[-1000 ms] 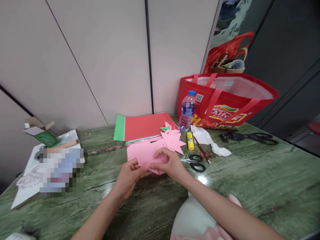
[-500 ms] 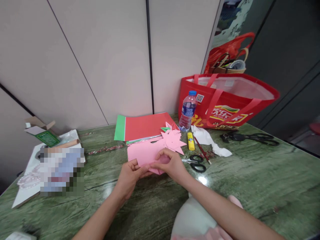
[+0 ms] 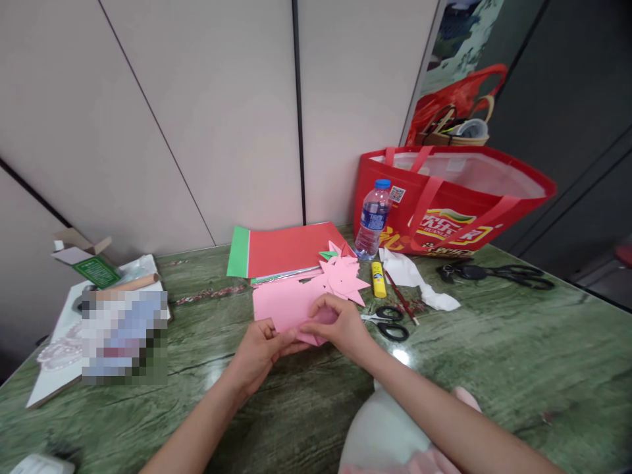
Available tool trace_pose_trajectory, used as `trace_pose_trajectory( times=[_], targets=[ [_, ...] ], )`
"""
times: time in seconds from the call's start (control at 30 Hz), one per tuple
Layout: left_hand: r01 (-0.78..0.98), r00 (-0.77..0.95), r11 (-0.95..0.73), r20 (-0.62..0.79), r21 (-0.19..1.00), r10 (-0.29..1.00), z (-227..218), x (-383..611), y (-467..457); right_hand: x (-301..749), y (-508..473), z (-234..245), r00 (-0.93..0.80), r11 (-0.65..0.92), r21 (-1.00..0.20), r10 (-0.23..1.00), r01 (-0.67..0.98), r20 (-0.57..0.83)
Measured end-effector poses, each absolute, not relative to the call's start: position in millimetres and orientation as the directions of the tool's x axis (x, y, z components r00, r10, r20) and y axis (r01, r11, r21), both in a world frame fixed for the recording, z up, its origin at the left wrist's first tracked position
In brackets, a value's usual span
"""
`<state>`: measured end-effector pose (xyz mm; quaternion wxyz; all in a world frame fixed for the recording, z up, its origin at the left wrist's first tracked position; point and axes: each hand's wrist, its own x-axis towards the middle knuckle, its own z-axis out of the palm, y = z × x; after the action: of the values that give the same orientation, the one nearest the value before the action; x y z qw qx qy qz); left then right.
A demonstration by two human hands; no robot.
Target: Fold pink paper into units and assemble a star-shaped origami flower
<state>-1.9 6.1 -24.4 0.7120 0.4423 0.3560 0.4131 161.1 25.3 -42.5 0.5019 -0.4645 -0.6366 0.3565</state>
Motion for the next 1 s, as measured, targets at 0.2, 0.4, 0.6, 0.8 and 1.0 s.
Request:
trace_pose_trajectory(
  times=[0.2,0.4,0.6,0.8,1.0],
  targets=[
    [-0.287,0.439,0.276,-0.130,0.917,0.889,-22.5,-3.4,5.8,162.4,24.8,-39.6,-0.079,0.315,-0.923,0.949,0.222,0.305],
    [-0.280,0.448,0.277,-0.130,0.919,0.885,-21.3,-3.6,5.6,164.2,24.7,-38.1,-0.082,0.320,-0.915,0.948,0.245,0.309],
    [-0.280,0.445,0.255,-0.110,0.925,0.889,-21.4,-2.5,4.8,164.6,24.8,-36.9,-0.073,0.333,-0.909,0.943,0.250,0.325],
    [-0.277,0.446,0.263,-0.119,0.924,0.887,-19.3,-1.4,4.4,164.8,23.9,-36.9,-0.059,0.339,-0.902,0.940,0.268,0.336],
    [-0.257,0.455,0.272,-0.132,0.928,0.881,-17.3,-1.9,3.3,165.9,25.0,-38.7,-0.103,0.384,-0.883,0.923,0.269,0.371]
  ],
)
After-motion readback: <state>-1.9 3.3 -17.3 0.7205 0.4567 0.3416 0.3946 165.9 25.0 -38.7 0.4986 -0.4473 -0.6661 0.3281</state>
